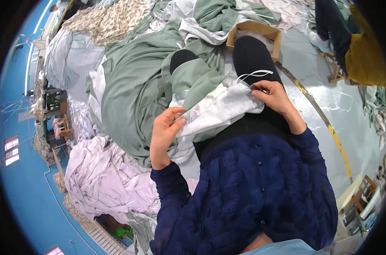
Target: Trimming threads and inspecting pillow components in a factory setting.
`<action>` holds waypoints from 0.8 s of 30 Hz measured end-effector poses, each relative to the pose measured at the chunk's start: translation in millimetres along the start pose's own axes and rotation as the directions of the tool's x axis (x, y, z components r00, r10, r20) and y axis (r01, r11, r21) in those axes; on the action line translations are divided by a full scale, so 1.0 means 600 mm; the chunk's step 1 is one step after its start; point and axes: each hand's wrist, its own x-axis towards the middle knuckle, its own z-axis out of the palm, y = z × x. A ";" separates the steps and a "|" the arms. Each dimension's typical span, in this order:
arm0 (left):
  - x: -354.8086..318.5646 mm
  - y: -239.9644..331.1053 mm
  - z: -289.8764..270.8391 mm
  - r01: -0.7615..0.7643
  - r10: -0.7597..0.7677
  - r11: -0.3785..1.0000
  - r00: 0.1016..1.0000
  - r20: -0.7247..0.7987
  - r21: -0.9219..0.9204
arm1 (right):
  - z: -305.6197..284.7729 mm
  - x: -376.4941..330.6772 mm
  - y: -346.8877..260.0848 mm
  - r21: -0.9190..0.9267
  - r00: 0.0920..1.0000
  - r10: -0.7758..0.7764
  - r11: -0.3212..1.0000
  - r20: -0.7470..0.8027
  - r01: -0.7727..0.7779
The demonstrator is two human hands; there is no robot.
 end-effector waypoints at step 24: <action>0.083 0.258 0.142 -0.582 0.528 0.771 0.811 0.251 0.259 | 0.003 0.027 -0.162 0.076 0.698 -0.666 0.707 -0.263 0.703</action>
